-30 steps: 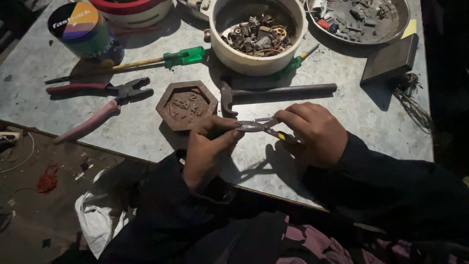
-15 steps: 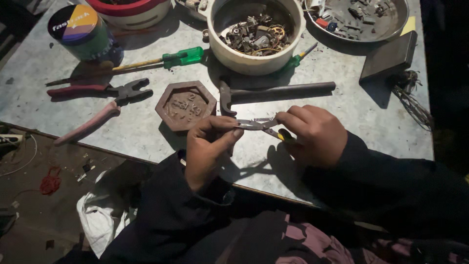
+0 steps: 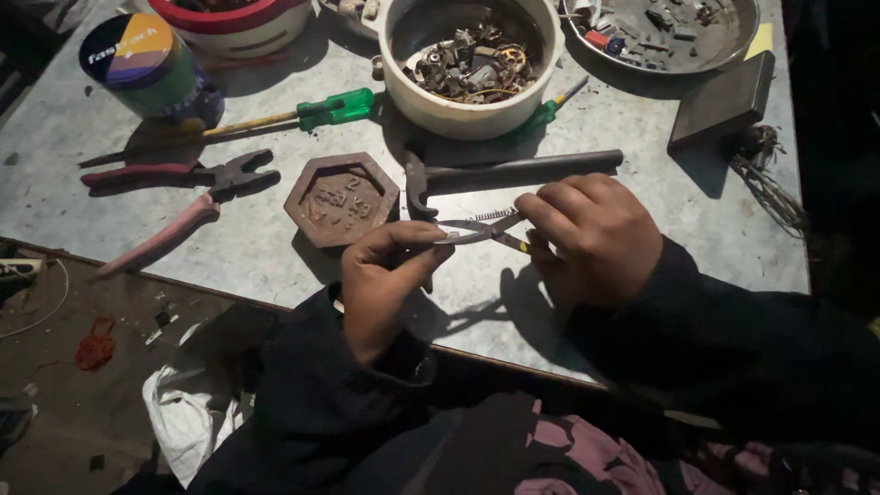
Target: The person uses pliers to strip the insulation from a small wire and then manipulates the exposed metal strands. They place the wire on a hexagonal weight and use a hammer to flatten the metal. The person continues to strip and adjust the wire with pliers throughout the clip.
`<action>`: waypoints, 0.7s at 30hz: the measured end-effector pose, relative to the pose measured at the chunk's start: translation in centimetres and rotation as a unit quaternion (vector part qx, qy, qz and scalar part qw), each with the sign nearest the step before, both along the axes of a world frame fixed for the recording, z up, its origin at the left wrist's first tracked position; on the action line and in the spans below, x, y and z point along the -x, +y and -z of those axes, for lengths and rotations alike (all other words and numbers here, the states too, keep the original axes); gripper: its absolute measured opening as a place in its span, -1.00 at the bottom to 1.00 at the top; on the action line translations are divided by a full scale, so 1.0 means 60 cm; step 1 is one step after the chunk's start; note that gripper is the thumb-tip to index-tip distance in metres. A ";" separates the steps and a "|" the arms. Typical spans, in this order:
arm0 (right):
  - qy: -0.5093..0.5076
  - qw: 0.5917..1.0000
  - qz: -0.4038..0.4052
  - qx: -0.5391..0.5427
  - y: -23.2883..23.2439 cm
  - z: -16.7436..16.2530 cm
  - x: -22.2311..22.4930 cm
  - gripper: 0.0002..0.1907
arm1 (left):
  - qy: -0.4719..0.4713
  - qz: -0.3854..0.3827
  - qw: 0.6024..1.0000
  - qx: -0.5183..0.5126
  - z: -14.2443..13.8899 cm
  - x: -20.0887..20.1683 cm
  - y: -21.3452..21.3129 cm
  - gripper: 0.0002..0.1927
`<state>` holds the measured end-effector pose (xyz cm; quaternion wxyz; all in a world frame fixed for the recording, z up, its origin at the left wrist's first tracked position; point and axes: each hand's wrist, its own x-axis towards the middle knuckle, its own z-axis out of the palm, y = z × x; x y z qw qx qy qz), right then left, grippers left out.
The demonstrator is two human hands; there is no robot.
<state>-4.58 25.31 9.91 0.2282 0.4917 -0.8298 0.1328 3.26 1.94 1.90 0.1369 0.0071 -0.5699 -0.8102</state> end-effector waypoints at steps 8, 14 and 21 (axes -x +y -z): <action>-0.027 0.999 -0.034 -0.016 0.009 0.007 0.013 -0.51 | -0.019 0.003 1.000 -0.022 0.002 0.002 0.005 -0.84; -0.003 0.999 -0.028 -0.028 0.011 0.007 0.013 -0.46 | -0.004 0.012 1.000 -0.010 0.003 0.003 0.002 -0.84; -0.029 0.999 -0.008 -0.021 0.006 0.012 0.000 -0.55 | -0.014 0.019 1.000 -0.005 0.007 0.001 -0.001 -0.86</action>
